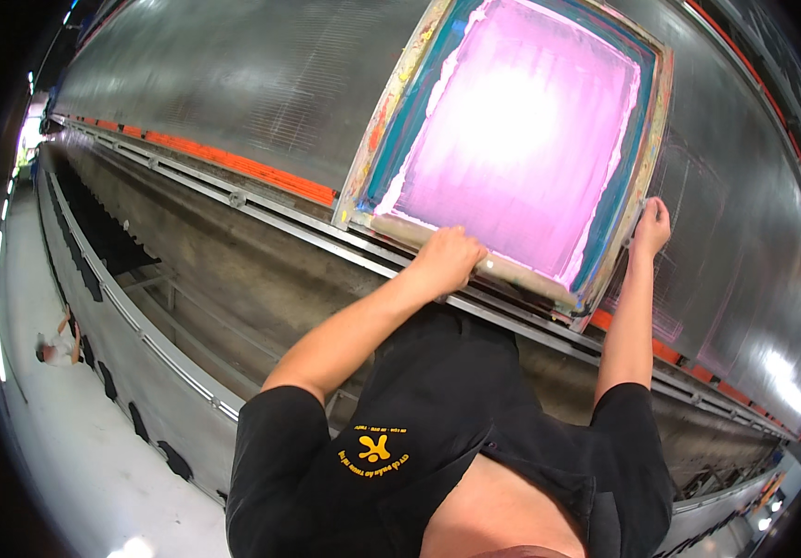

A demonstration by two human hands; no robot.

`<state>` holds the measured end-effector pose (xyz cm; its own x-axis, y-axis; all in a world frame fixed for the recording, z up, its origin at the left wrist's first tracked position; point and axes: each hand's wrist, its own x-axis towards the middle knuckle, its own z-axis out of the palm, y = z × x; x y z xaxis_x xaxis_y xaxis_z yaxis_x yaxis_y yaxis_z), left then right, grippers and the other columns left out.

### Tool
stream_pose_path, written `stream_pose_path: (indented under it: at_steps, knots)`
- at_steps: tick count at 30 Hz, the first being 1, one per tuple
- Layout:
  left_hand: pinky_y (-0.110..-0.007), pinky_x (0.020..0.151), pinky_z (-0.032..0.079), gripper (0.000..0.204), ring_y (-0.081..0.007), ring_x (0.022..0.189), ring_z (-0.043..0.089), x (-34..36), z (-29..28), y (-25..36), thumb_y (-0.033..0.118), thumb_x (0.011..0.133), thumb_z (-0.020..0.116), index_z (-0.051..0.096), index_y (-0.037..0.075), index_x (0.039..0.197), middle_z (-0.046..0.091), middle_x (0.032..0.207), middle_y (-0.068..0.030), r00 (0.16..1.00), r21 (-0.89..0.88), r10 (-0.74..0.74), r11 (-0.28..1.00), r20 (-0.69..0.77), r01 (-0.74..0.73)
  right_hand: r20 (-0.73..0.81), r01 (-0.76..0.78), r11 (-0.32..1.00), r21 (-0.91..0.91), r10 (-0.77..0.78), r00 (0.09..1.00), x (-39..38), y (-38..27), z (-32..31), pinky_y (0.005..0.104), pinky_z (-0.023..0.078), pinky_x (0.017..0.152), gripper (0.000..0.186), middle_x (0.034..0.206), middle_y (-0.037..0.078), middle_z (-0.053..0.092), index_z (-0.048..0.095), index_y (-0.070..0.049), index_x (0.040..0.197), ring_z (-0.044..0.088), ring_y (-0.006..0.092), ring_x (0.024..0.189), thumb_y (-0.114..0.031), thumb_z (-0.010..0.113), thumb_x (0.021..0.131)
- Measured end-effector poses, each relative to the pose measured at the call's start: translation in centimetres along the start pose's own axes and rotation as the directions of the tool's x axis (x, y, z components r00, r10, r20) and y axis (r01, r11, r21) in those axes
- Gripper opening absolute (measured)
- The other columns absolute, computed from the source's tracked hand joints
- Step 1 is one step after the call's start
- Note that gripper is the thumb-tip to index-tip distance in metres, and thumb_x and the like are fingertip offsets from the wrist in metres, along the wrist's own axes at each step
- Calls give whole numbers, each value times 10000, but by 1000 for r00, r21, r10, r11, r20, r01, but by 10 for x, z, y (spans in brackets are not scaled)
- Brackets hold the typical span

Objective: The person uses a squeegee to pull pink ink across a screen printing frame mounted on a conveyor system. The operator repeatedly moves the squeegee back and forth to ensure even ink distribution across the mesh surface.

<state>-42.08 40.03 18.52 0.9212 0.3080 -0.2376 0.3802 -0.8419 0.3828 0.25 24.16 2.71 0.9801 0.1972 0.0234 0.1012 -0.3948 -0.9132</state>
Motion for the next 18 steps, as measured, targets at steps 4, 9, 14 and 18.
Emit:
stream_pose_path:
  at_steps: [4, 9, 14, 18]
  knots:
    - [-533, 774, 550, 174, -415, 870, 692, 25, -35, -14, 59, 760, 675, 709, 81, 929, 717, 871, -167, 1000, -70, -21, 997, -5, 21, -1, 52, 995, -89, -52, 999, 8, -1, 4, 371, 519, 932, 377, 1135, 136, 760, 749, -76, 1194, 702, 252, 1049, -363, 727, 951]
    - [-535, 754, 563, 135, -409, 841, 708, 44, -81, -42, 177, 852, 681, 711, 96, 956, 719, 851, -184, 976, -82, -190, 980, -108, 182, 5, -44, 957, -285, 48, 999, 0, -10, 8, 448, 531, 944, 442, 1181, 161, 752, 740, -203, 1239, 705, 361, 1111, -477, 699, 894]
    - [-467, 772, 558, 193, -384, 852, 711, 62, -110, -58, 247, 892, 741, 743, 88, 1000, 734, 881, -180, 952, -119, -293, 952, -88, 282, 0, -146, 912, -383, 158, 987, -2, -24, 10, 469, 535, 942, 508, 1198, 146, 750, 709, -250, 1281, 700, 374, 1127, -539, 674, 865]
    - [-477, 745, 525, 192, -377, 840, 687, 63, -113, -39, 270, 888, 744, 727, 109, 991, 721, 863, -147, 979, -54, -177, 982, 103, 183, 7, -154, 907, -393, 170, 985, -4, -31, 10, 469, 535, 936, 531, 1197, 133, 754, 700, -257, 1287, 702, 371, 1127, -558, 692, 850]
